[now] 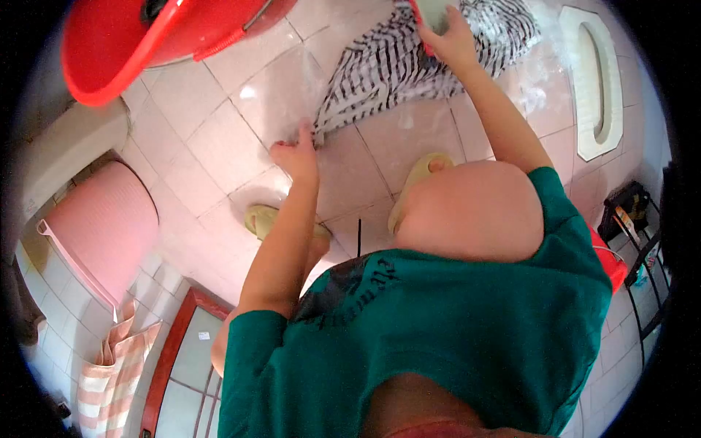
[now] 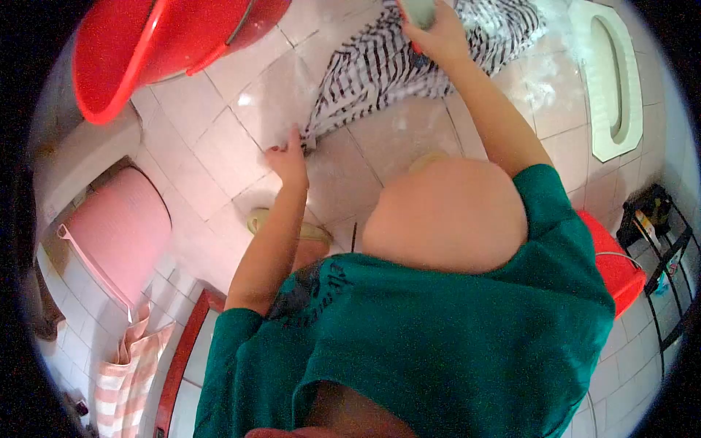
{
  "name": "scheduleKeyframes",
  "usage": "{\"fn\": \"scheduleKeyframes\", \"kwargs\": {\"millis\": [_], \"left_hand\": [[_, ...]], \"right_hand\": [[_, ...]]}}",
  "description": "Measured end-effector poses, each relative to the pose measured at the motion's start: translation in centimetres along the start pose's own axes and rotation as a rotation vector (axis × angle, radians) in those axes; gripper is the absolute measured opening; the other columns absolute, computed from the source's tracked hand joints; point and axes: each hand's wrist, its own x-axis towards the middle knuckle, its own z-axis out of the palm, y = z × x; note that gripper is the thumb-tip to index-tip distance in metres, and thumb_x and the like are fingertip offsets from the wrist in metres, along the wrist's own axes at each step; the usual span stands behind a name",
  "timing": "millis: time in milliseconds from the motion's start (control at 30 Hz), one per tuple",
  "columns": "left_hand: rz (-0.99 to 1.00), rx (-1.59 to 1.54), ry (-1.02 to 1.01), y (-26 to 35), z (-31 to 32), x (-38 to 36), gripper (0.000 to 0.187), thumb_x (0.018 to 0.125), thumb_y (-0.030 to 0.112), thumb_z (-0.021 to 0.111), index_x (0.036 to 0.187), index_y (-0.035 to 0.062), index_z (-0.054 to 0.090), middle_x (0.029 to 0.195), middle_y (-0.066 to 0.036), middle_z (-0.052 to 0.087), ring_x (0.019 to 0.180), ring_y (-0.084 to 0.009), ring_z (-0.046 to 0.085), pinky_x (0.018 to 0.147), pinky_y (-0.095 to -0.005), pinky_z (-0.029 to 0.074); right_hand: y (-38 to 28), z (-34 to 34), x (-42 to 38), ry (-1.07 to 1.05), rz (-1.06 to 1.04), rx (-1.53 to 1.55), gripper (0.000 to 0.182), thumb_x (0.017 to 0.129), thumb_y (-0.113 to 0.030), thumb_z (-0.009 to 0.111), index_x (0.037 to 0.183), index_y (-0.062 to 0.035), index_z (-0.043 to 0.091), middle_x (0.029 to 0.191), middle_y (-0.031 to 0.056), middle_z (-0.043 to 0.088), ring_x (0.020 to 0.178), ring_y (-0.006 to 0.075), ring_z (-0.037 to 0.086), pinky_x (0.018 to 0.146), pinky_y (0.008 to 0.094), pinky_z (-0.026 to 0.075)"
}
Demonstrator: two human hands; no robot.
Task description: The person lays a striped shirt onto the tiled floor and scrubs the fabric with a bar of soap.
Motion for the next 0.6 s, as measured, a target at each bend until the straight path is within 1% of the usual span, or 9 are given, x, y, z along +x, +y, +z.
{"fn": "scheduleKeyframes", "kwargs": {"millis": [33, 100, 133, 167, 233, 367, 433, 500, 600], "left_hand": [[-0.013, 0.016, 0.001, -0.5, -0.1, 0.0, 0.051, 0.066, 0.027, 0.082, 0.1, -0.0005, 0.056, 0.094, -0.014, 0.06, 0.076, -0.0275, 0.06, 0.061, -0.0379, 0.05], [-0.66, -0.455, -0.429, -0.3, 0.7, 0.8, 0.047, 0.07, 0.026, 0.079, 0.101, -0.0028, 0.057, 0.086, -0.01, 0.061, 0.063, -0.0218, 0.059, 0.05, -0.0319, 0.047], [-0.657, -0.417, -0.617, -1.2, 1.4, 1.9, 0.041, 0.075, 0.024, 0.075, 0.103, -0.0001, 0.056, 0.093, -0.011, 0.061, 0.083, -0.0196, 0.059, 0.061, -0.032, 0.05], [-0.652, -0.42, -0.616, -0.8, 1.3, 2.1, 0.041, 0.075, 0.024, 0.075, 0.103, -0.0001, 0.056, 0.093, -0.011, 0.061, 0.083, -0.0196, 0.059, 0.061, -0.032, 0.05], [-0.313, -0.088, -0.851, 0.5, 0.9, 2.4, 0.038, 0.073, 0.018, 0.075, 0.104, 0.0041, 0.058, 0.094, -0.007, 0.063, 0.084, -0.0166, 0.06, 0.064, -0.032, 0.05], [-0.008, -0.174, -0.931, 3.9, -2.7, -0.4, 0.04, 0.069, 0.011, 0.077, 0.105, 0.004, 0.058, 0.091, -0.004, 0.063, 0.084, -0.0137, 0.06, 0.07, -0.0269, 0.048], [-0.168, -0.573, -0.994, 3.8, -4.1, -0.8, 0.04, 0.069, 0.003, 0.074, 0.106, 0.0058, 0.058, 0.09, -0.002, 0.063, 0.085, -0.012, 0.059, 0.075, -0.0253, 0.047], [-0.16, -0.587, -1.032, 3.9, -4.9, -1.1, 0.041, 0.069, 0.001, 0.074, 0.106, 0.0057, 0.057, 0.09, -0.002, 0.062, 0.085, -0.0114, 0.059, 0.075, -0.0251, 0.047], [0.006, -0.548, -1.094, 6.1, -4.7, -2.2, 0.044, 0.068, 0.0, 0.074, 0.107, 0.0062, 0.056, 0.089, -0.002, 0.061, 0.084, -0.0107, 0.058, 0.074, -0.025, 0.047]], "right_hand": [[-1.5, -0.1, -0.2, -0.016, 0.012, 0.0, 0.068, 0.063, -0.034, 0.071, 0.12, -0.0015, 0.051, 0.11, 0.0261, 0.056, 0.101, 0.0386, 0.056, 0.088, 0.0418, 0.045], [-4.4, -0.4, 0.7, -0.465, -0.013, -0.319, 0.062, 0.062, -0.031, 0.072, 0.111, 0.0016, 0.053, 0.112, 0.0272, 0.054, 0.099, 0.0386, 0.057, 0.087, 0.041, 0.047], [1.5, 3.4, 1.5, -0.105, -0.598, -0.419, 0.065, 0.059, -0.03, 0.074, 0.11, 0.0024, 0.052, 0.114, 0.0265, 0.052, 0.098, 0.0392, 0.056, 0.088, 0.0409, 0.047], [0.3, 3.0, 1.7, -0.1, -0.601, -0.418, 0.065, 0.059, -0.03, 0.074, 0.11, 0.0024, 0.052, 0.114, 0.0265, 0.052, 0.098, 0.0392, 0.056, 0.088, 0.0409, 0.047], [-3.8, 1.2, 2.4, -0.4, -0.414, -0.417, 0.071, 0.055, -0.029, 0.076, 0.113, 0.0021, 0.05, 0.116, 0.0266, 0.05, 0.104, 0.0387, 0.053, 0.092, 0.0403, 0.045], [-5.5, -0.7, 4.5, -0.472, -0.257, -0.396, 0.074, 0.053, -0.028, 0.078, 0.114, 0.0024, 0.048, 0.112, 0.0265, 0.051, 0.109, 0.0385, 0.049, 0.092, 0.0415, 0.043], [-5.8, -2.9, 5.1, -0.151, -0.186, -0.231, 0.069, 0.054, -0.025, 0.077, 0.111, 0.0028, 0.048, 0.107, 0.0253, 0.051, 0.105, 0.0386, 0.049, 0.087, 0.0423, 0.043], [-3.5, -4.4, 6.0, 0.154, -0.425, -0.166, 0.064, 0.055, -0.021, 0.076, 0.107, 0.0016, 0.049, 0.1, 0.0229, 0.05, 0.097, 0.0384, 0.05, 0.083, 0.0419, 0.042], [-2.8, -6.7, 6.1, 0.39, -0.475, -0.159, 0.059, 0.054, -0.017, 0.076, 0.104, 0.0, 0.049, 0.094, 0.0183, 0.049, 0.093, 0.0338, 0.049, 0.083, 0.0385, 0.042]]}}
